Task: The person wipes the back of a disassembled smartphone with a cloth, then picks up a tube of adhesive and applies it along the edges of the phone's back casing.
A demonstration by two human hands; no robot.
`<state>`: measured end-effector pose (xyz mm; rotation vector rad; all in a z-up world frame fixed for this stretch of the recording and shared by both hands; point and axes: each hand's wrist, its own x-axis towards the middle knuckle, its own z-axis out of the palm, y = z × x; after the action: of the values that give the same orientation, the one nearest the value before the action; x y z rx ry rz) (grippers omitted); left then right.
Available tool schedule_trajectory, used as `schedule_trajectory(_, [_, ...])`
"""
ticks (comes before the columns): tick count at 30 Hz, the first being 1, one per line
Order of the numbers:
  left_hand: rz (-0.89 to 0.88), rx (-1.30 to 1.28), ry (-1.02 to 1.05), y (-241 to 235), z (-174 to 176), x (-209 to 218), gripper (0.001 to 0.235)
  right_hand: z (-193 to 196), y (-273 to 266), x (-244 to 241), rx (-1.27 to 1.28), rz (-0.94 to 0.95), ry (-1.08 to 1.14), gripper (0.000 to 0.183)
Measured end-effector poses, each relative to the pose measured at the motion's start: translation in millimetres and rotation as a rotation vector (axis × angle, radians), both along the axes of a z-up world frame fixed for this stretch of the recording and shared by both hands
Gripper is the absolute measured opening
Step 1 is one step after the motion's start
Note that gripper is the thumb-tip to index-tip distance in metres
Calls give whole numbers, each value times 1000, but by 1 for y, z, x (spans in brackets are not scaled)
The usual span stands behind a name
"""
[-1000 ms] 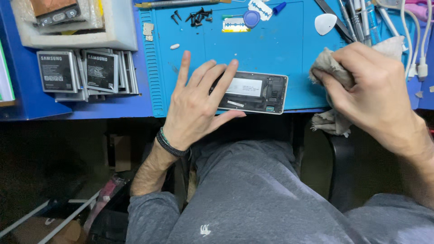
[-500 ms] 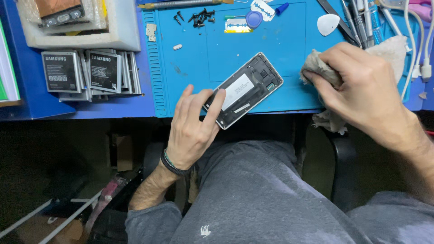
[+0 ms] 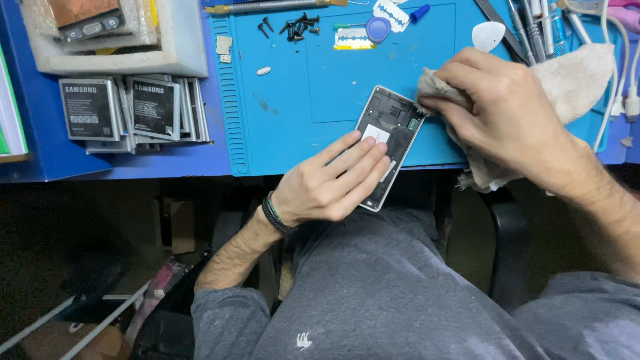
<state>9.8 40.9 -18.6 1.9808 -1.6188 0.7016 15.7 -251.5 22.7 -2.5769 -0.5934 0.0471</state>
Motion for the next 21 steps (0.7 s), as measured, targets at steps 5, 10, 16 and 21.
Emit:
schedule_trajectory(5, [-30,-50,36,-6,5,1,18,2,14,4,-58,33,-10,12])
schedule_trajectory(10, [-38,-17,59,-3,4,2,22,-4,21,8,-217,43,-66,14])
schedule_trajectory(16, [-91,-33,118,1,1,4,19,-5,21,14,-371,13,8,22])
schedule_trajectory(21, [-71,-28,132,1,-2,3,17,-14,41,32,-359,55,-35,14])
